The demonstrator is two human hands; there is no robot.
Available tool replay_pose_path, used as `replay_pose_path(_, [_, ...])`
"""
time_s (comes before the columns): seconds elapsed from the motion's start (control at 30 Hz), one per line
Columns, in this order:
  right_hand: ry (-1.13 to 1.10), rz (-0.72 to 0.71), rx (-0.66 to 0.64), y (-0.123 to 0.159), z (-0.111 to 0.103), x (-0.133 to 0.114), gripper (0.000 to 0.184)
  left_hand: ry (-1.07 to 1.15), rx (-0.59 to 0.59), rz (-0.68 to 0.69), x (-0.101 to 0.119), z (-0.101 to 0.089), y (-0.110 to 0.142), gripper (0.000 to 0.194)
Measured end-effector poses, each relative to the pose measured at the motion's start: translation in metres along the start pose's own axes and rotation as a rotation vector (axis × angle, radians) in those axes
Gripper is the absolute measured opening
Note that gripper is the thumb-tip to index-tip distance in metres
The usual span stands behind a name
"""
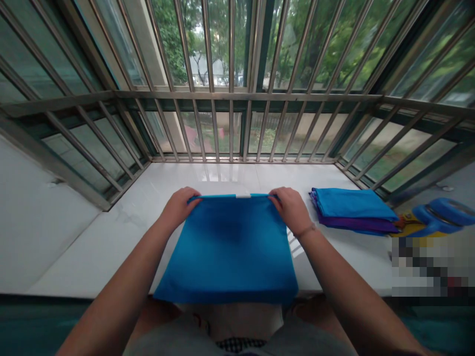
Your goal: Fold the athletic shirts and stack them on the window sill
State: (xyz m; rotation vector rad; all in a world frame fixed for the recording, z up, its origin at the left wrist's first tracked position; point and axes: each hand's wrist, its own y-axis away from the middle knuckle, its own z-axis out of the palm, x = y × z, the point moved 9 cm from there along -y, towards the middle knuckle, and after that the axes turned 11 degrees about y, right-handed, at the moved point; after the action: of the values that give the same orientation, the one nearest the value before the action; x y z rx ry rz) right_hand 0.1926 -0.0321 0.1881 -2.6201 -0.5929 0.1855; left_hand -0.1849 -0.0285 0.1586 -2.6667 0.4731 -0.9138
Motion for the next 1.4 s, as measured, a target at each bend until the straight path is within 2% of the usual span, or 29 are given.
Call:
replay_pose_path(0.1, [-0.075, -0.169, -0.055, 0.08, 0.006, -0.036, 0.021, 0.021, -0.142, 0.065, 0.005, 0.019, 0.077, 0.023])
replay_pose_path(0.2, [-0.11, -0.275, -0.227, 0.159, 0.032, -0.07, 0.011, 0.018, -0.279, 0.023, -0.004, 0.047, 0.148, 0.019])
replay_pose_path(0.27, [-0.119, -0.285, -0.254, 0.194, 0.043, -0.084, 0.012, 0.007, -0.287, -0.038, -0.01, 0.058, 0.177, 0.023])
replay_pose_path(0.33, [-0.11, -0.245, -0.207, 0.21, 0.046, -0.089, 0.019, -0.015, -0.233, -0.085, -0.013, 0.061, 0.19, 0.03])
replay_pose_path(0.5, [-0.009, -0.135, -0.141, 0.208, 0.053, -0.086, 0.034, -0.09, -0.161, -0.081, -0.003, 0.073, 0.193, 0.033])
replay_pose_path(0.6, [0.058, -0.15, -0.186, 0.201, 0.062, -0.081, 0.028, -0.131, -0.132, -0.081, 0.004, 0.078, 0.196, 0.034])
replay_pose_path(0.67, [0.093, -0.155, -0.208, 0.197, 0.064, -0.071, 0.023, -0.138, -0.114, -0.094, 0.007, 0.08, 0.202, 0.035])
replay_pose_path(0.77, [0.121, -0.124, -0.192, 0.19, 0.056, -0.05, 0.026, -0.104, -0.117, -0.114, 0.011, 0.086, 0.215, 0.037])
replay_pose_path(0.87, [0.119, -0.087, -0.182, 0.19, 0.049, -0.033, 0.03, -0.071, -0.119, -0.122, 0.018, 0.093, 0.229, 0.038])
replay_pose_path(0.97, [0.069, -0.106, -0.222, 0.199, 0.052, -0.033, 0.03, -0.044, -0.101, -0.13, 0.024, 0.098, 0.238, 0.04])
replay_pose_path(1.03, [-0.003, -0.07, -0.226, 0.205, 0.053, -0.031, 0.031, -0.005, -0.077, -0.149, 0.026, 0.095, 0.24, 0.04])
replay_pose_path(1.13, [-0.098, 0.2, -0.195, 0.204, 0.051, -0.004, 0.033, 0.088, 0.006, -0.24, 0.022, 0.081, 0.234, 0.039])
replay_pose_path(1.2, [-0.135, 0.439, -0.222, 0.198, 0.054, 0.023, 0.033, 0.171, 0.08, -0.374, 0.008, 0.068, 0.226, 0.041])
replay_pose_path(1.27, [-0.154, 0.619, -0.27, 0.188, 0.06, 0.045, 0.033, 0.234, 0.143, -0.536, -0.013, 0.056, 0.216, 0.045])
replay_pose_path(1.33, [-0.143, 0.722, -0.296, 0.174, 0.067, 0.059, 0.035, 0.245, 0.182, -0.67, -0.036, 0.049, 0.203, 0.047])
replay_pose_path(1.4, [-0.135, 0.773, -0.319, 0.161, 0.077, 0.068, 0.035, 0.238, 0.194, -0.749, -0.058, 0.045, 0.187, 0.047])
